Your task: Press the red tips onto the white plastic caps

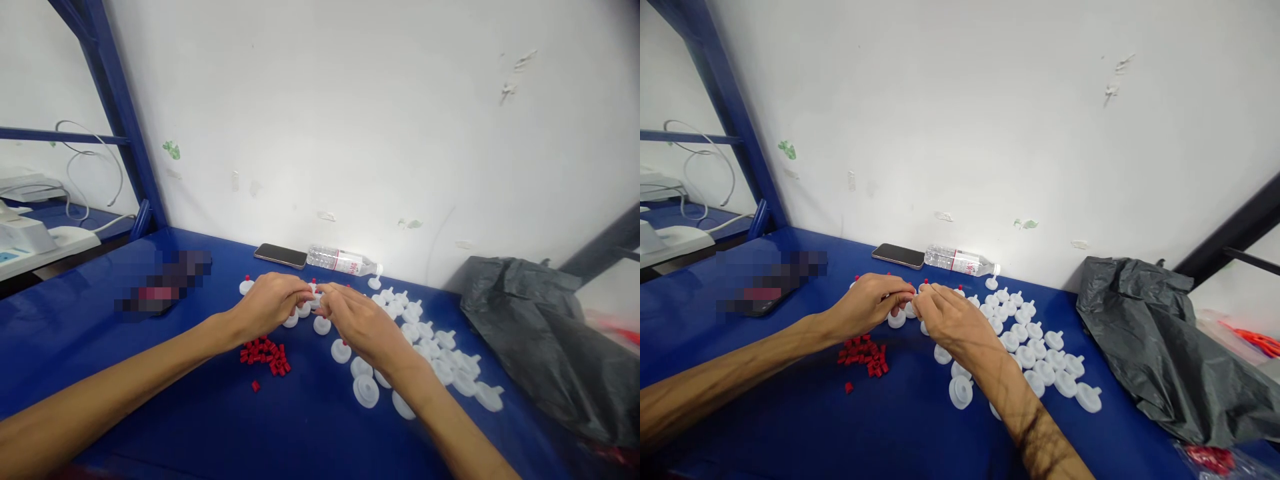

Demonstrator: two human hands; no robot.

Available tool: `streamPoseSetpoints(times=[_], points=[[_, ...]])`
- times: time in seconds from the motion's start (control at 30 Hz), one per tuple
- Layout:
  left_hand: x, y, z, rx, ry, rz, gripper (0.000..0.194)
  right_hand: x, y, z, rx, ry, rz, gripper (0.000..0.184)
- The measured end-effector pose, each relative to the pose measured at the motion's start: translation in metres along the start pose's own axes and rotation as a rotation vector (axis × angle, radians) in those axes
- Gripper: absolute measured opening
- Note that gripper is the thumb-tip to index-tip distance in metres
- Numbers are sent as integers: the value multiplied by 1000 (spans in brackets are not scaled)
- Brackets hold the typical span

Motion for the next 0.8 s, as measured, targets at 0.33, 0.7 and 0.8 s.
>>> streamPoseSetpoints(times=[0.33, 0.7, 0.8], points=[[-1, -1, 3, -14, -8, -47, 36, 1, 1, -8, -43, 33, -24, 25], [-3, -2, -1, 269, 27, 28, 43, -31, -2, 88, 134, -557, -9, 25], [-6, -8, -1, 292, -20, 18, 39, -42, -10, 102, 121, -616, -74, 17]])
Point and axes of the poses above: each hand's wrist, its own x-axis towards the middle knuckle, its own y-axis out of the back of the hand, z = x × y, the point moved 8 cm from there along x, towards the middle knuckle, and after that the axes turned 1 degree about z, right-handed, at the moved point
